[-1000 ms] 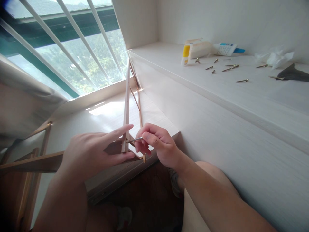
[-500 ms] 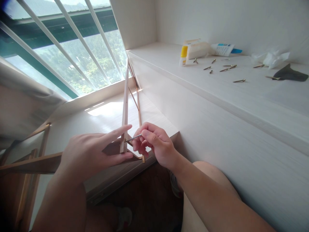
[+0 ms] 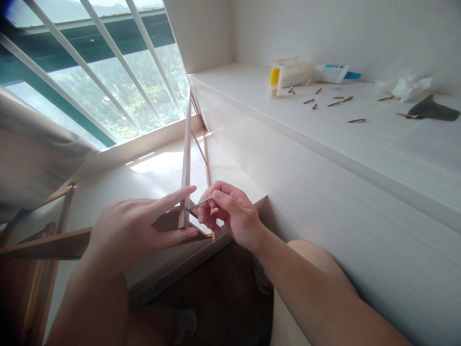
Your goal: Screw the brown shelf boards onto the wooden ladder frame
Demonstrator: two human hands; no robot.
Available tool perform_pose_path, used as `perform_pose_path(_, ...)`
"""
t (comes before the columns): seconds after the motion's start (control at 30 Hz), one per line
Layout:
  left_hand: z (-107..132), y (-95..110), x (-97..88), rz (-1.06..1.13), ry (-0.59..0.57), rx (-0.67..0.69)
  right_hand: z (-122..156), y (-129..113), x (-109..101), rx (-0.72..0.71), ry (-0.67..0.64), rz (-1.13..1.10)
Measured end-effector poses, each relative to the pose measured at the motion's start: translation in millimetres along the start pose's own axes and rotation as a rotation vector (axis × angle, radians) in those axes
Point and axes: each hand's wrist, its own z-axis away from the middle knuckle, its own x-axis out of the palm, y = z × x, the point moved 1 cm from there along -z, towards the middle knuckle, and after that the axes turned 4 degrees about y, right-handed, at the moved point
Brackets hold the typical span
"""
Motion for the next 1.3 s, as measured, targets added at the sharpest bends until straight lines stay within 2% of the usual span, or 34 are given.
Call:
perform_pose_path(0.53,-0.4,0.0,-1.6,-0.012,-0.003,0.012,-2.7,5.5,1.5,0.056,0.035,-0.117)
perform_pose_path(0.9,0.3,-0.6,-0.8,-0.024,0.001,0.018,-2.0,19.7,5.9,0.198,0.048,-0.332)
perform_pose_path(1.1,-0.3,-0.5,-2.0,-0.01,-0.011,0.02,-0.7,22.4,7.5,0.215,0.099,-0.436)
perform_pose_path(1.3,-0.8,-0.1,-2.1,0.016,0.001,0.02,-2.7,22.9,5.6,0.195,0.179,-0.431)
